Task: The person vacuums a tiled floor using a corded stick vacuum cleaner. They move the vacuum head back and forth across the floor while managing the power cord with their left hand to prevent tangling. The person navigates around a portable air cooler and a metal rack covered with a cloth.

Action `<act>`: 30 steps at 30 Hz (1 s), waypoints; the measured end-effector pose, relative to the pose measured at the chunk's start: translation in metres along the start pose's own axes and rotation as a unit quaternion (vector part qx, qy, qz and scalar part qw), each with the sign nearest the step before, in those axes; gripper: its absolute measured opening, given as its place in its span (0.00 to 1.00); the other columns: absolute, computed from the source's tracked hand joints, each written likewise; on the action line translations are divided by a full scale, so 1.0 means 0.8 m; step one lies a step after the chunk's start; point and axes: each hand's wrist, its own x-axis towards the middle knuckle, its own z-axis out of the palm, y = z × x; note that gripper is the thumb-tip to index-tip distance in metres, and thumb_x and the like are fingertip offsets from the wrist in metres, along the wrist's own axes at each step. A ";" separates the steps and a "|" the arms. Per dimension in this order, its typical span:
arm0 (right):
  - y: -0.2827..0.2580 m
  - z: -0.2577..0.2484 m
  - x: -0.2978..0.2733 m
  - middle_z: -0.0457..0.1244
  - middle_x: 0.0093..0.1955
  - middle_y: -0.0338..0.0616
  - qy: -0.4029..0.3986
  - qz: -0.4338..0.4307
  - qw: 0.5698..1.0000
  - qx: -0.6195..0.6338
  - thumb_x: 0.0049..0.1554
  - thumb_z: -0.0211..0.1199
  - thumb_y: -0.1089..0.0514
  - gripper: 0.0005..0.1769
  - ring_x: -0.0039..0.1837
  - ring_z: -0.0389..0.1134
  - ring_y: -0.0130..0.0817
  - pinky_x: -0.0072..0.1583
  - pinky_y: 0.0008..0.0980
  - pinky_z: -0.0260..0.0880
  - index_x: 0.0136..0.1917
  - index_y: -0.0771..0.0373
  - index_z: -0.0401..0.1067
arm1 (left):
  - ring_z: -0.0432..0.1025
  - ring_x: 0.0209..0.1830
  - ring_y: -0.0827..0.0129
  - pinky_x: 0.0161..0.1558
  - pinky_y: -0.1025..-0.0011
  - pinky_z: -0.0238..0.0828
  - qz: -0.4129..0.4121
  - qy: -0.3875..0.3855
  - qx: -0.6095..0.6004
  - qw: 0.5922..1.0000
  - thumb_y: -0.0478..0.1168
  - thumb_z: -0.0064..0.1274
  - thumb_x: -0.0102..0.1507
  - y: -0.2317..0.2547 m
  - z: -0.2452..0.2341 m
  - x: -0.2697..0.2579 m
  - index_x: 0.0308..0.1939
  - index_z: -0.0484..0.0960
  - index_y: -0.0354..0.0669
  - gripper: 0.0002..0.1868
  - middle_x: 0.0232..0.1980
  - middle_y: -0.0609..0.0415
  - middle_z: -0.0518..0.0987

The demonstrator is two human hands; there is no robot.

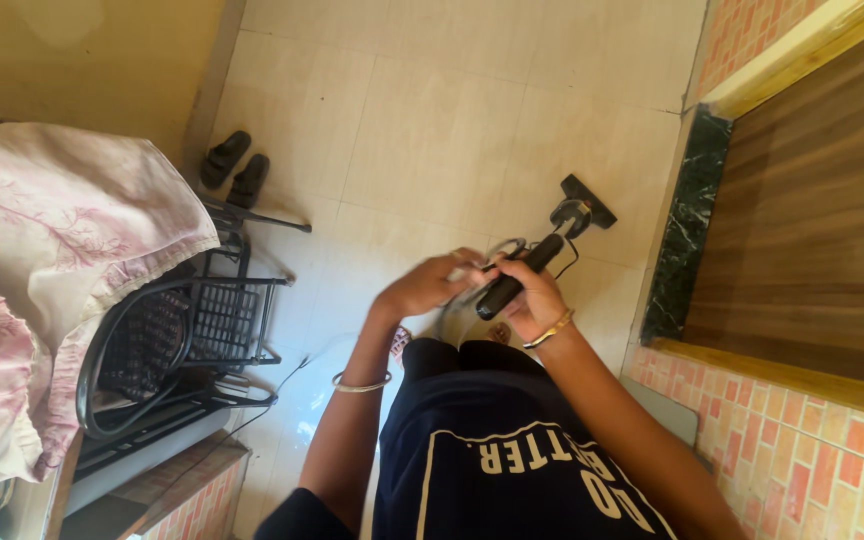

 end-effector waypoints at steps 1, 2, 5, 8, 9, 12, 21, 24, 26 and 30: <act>0.003 0.002 0.001 0.67 0.44 0.45 -0.006 0.009 1.000 -0.007 0.58 0.64 0.64 0.08 0.47 0.70 0.36 0.49 0.34 0.74 0.51 0.65 0.70 | 0.76 0.42 0.60 0.47 0.62 0.73 -0.014 -0.039 0.037 0.998 0.71 0.52 0.60 0.023 0.011 0.007 0.53 0.78 0.27 0.45 0.43 0.39 0.83; 0.003 0.002 -0.001 0.66 0.44 0.45 -0.010 0.015 1.000 -0.009 0.58 0.64 0.63 0.08 0.47 0.70 0.36 0.49 0.35 0.74 0.51 0.64 0.70 | 0.77 0.36 0.60 0.42 0.61 0.75 -0.028 -0.079 0.073 0.994 0.71 0.57 0.56 0.041 0.016 0.011 0.49 0.76 0.24 0.46 0.38 0.37 0.84; 0.000 -0.003 -0.012 0.66 0.45 0.43 -0.016 0.034 0.999 -0.024 0.58 0.65 0.62 0.10 0.48 0.70 0.36 0.48 0.36 0.74 0.52 0.61 0.67 | 0.75 0.21 0.60 0.26 0.63 0.75 -0.088 -0.080 -0.022 0.993 0.66 0.62 0.49 0.069 0.026 0.010 0.56 0.66 0.29 0.48 0.42 0.50 0.80; -0.012 -0.017 -0.038 0.66 0.47 0.43 -0.004 0.055 0.997 -0.046 0.57 0.64 0.61 0.13 0.49 0.70 0.36 0.48 0.38 0.74 0.53 0.58 0.64 | 0.72 0.21 0.67 0.24 0.70 0.72 -0.136 -0.164 0.010 0.977 0.62 0.65 0.53 0.073 0.039 0.022 0.57 0.69 0.32 0.43 0.33 0.43 0.80; -0.018 -0.022 -0.047 0.66 0.46 0.42 0.000 0.061 0.997 -0.054 0.56 0.63 0.61 0.15 0.49 0.70 0.37 0.48 0.40 0.74 0.54 0.57 0.64 | 0.72 0.21 0.67 0.24 0.71 0.71 -0.118 -0.182 0.020 0.976 0.62 0.63 0.54 0.074 0.045 0.029 0.57 0.72 0.33 0.41 0.33 0.44 0.80; -0.037 -0.034 -0.069 0.66 0.49 0.44 0.021 0.057 0.995 -0.073 0.53 0.62 0.62 0.18 0.51 0.70 0.37 0.50 0.42 0.75 0.57 0.57 0.63 | 0.71 0.21 0.69 0.23 0.72 0.69 -0.076 -0.234 0.026 0.969 0.61 0.61 0.57 0.075 0.061 0.050 0.55 0.77 0.35 0.35 0.33 0.48 0.82; -0.131 -0.124 -0.115 0.64 0.47 0.37 0.133 -0.012 0.984 -0.115 0.49 0.62 0.65 0.21 0.41 0.64 0.29 0.42 0.33 0.68 0.57 0.60 0.68 | 0.71 0.18 0.71 0.20 0.74 0.66 -0.100 -0.138 -0.021 0.985 0.44 0.48 0.66 0.075 0.047 0.126 0.45 0.82 0.38 0.13 0.25 0.51 0.80; -0.171 -0.166 -0.122 0.62 0.42 0.35 0.174 -0.049 0.978 -0.103 0.52 0.66 0.64 0.17 0.34 0.58 0.22 0.37 0.27 0.61 0.54 0.60 0.68 | 0.70 0.19 0.78 0.20 0.77 0.65 -0.071 -0.023 -0.136 0.988 0.44 0.50 0.68 0.060 0.026 0.150 0.42 0.81 0.35 0.14 0.27 0.56 0.80; -0.193 -0.191 -0.114 0.61 0.40 0.34 0.210 -0.070 0.968 -0.119 0.53 0.67 0.62 0.14 0.31 0.55 0.20 0.35 0.25 0.58 0.52 0.60 0.68 | 0.67 0.19 0.79 0.21 0.79 0.62 -0.063 0.031 -0.175 0.982 0.44 0.52 0.69 0.056 0.017 0.175 0.40 0.80 0.31 0.15 0.26 0.57 0.77; -0.233 -0.222 -0.070 0.59 0.36 0.34 0.267 -0.113 0.941 -0.176 0.54 0.67 0.60 0.11 0.29 0.55 0.20 0.32 0.26 0.57 0.48 0.62 0.68 | 0.53 0.17 0.83 0.19 0.79 0.47 -0.048 0.029 -0.327 0.943 0.44 0.47 0.69 0.072 -0.003 0.226 0.49 0.82 0.35 0.16 0.23 0.62 0.68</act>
